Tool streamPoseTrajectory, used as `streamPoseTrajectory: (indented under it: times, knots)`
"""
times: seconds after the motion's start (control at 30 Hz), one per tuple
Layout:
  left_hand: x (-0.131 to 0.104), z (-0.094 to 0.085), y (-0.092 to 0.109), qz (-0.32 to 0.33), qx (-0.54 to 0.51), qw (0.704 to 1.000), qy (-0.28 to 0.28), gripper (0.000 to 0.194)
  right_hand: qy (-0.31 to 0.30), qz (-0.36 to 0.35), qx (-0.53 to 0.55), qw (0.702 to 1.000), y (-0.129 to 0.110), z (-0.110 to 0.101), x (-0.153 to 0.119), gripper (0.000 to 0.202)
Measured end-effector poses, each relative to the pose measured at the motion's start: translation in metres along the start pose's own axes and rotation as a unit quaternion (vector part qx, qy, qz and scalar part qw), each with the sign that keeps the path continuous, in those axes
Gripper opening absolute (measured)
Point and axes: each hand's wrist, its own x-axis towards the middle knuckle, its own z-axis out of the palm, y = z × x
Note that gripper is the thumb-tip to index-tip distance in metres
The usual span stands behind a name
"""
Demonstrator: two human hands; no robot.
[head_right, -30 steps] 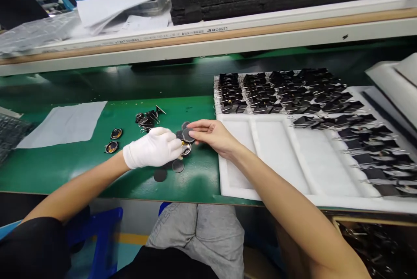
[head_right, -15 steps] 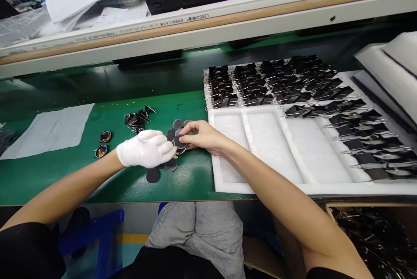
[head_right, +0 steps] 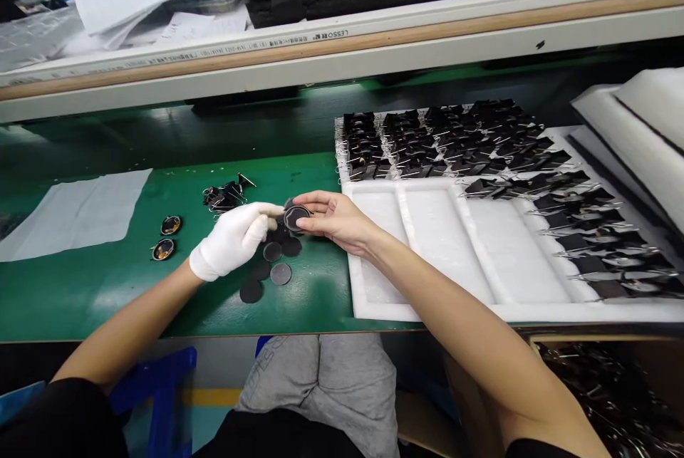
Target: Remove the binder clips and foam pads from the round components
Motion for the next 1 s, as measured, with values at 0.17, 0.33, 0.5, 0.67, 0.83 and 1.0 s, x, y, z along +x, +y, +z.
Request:
streamPoseTrajectory:
  times: [0.17,0.33,0.5,0.67,0.83,1.0]
  knots:
    - [-0.006,-0.001,-0.010,-0.006,0.011,0.998,0.063,0.039,0.008,0.015,0.008,1.000,0.005,0.003,-0.001,0.035]
    - [-0.007,-0.025,-0.053,-0.145,0.072,0.966,0.200,0.039,0.028,0.033,0.038,0.998,0.004,0.005,-0.001,0.027]
    - [-0.013,-0.047,-0.077,-0.084,0.188,0.978,-0.028,0.045,0.046,0.047,0.031,0.997,0.004,0.006,0.000,0.020]
    - [-0.014,-0.043,-0.071,-0.002,0.231,0.967,-0.106,0.046,0.045,0.034,0.009,0.998,0.006,0.004,-0.002,0.035]
    - [-0.013,-0.019,-0.038,-0.029,0.017,0.994,0.101,0.042,0.007,0.013,-0.055,0.998,0.008,0.004,-0.006,0.036]
    - [-0.015,0.009,0.008,-0.126,-0.118,0.948,0.269,0.038,-0.063,-0.010,-0.155,0.986,0.017,0.012,-0.010,0.035]
